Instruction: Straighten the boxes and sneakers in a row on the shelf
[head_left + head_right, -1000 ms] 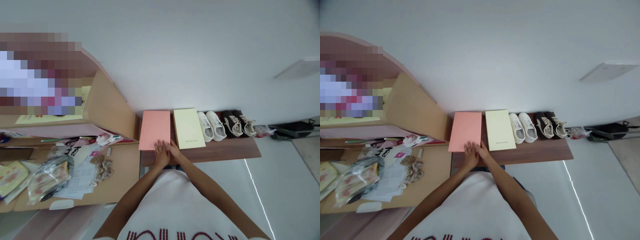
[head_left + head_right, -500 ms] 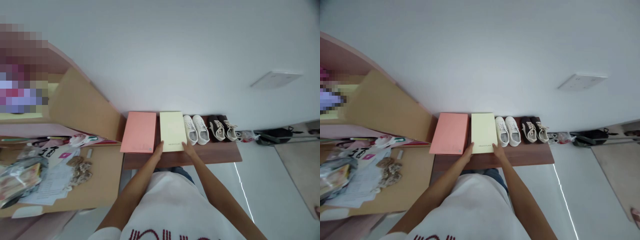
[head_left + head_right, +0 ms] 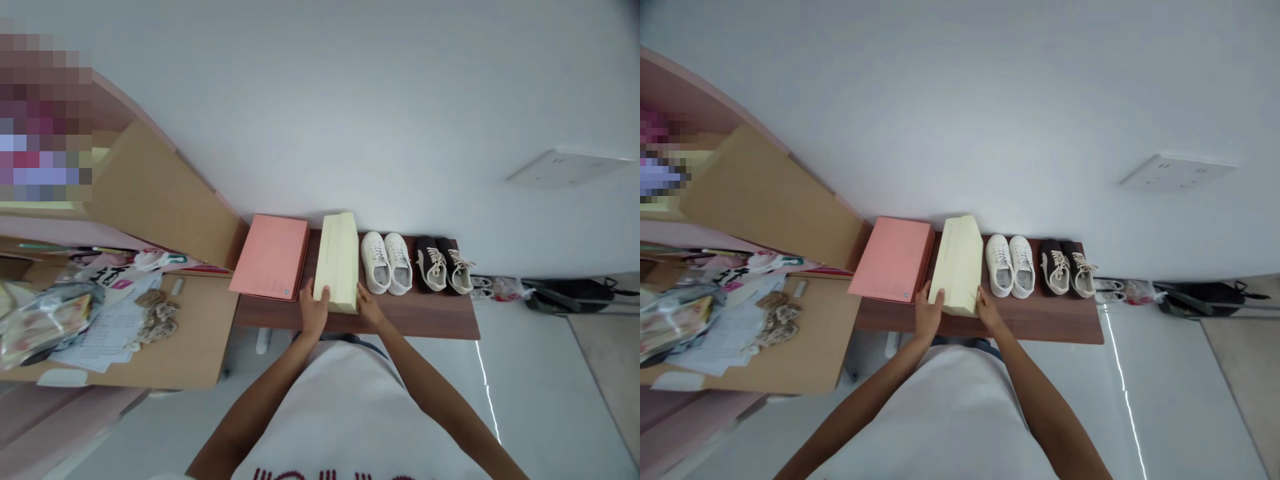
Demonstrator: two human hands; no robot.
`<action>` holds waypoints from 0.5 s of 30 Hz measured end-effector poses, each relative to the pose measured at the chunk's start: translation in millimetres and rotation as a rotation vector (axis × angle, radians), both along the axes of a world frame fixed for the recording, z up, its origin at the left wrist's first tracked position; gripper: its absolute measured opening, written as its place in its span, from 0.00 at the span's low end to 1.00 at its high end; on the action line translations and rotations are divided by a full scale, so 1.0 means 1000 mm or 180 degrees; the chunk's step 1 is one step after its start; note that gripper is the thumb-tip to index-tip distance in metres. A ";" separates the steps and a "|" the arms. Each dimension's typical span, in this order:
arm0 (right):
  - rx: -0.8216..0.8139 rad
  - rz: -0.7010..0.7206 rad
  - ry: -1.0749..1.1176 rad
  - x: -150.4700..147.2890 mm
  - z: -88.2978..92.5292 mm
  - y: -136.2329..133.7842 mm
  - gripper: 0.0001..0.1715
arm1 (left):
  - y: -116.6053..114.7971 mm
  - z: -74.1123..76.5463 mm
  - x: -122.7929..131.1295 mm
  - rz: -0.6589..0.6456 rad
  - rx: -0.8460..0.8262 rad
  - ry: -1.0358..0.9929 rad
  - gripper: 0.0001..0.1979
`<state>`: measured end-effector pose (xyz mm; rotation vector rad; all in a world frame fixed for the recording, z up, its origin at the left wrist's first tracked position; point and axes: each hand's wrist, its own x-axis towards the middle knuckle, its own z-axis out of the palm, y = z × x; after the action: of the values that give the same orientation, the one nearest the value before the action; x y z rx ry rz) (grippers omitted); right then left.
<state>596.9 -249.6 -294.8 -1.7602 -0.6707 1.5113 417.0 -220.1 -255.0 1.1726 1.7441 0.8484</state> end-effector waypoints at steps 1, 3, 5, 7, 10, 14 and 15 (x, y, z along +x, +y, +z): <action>-0.0120 0.0028 0.0219 -0.008 0.004 -0.002 0.38 | -0.004 0.007 0.002 0.0013 0.0165 0.0056 0.33; -0.0326 0.0010 0.0726 -0.022 0.014 -0.007 0.36 | -0.011 0.017 0.008 -0.0103 0.0455 0.0202 0.29; -0.0322 -0.0014 0.1072 -0.026 0.024 -0.011 0.43 | -0.016 0.020 0.014 -0.0344 0.0670 0.0408 0.28; -0.0286 -0.0018 0.1139 -0.023 0.030 -0.014 0.51 | -0.022 0.017 0.021 -0.0737 0.0778 0.0606 0.32; -0.0315 -0.0130 0.0920 -0.012 0.026 -0.012 0.49 | -0.032 0.008 0.028 -0.1488 0.0688 0.0860 0.38; -0.0255 -0.0541 0.0778 -0.004 0.006 -0.002 0.34 | -0.032 -0.007 0.035 -0.2264 0.0400 0.1260 0.40; -0.0258 -0.0593 0.0750 -0.004 0.001 0.001 0.32 | -0.029 -0.011 0.037 -0.2337 0.0372 0.1371 0.40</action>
<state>592.9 -249.0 -293.5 -1.6200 -0.3222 1.6011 453.7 -249.2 -266.4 2.0074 1.3998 0.2586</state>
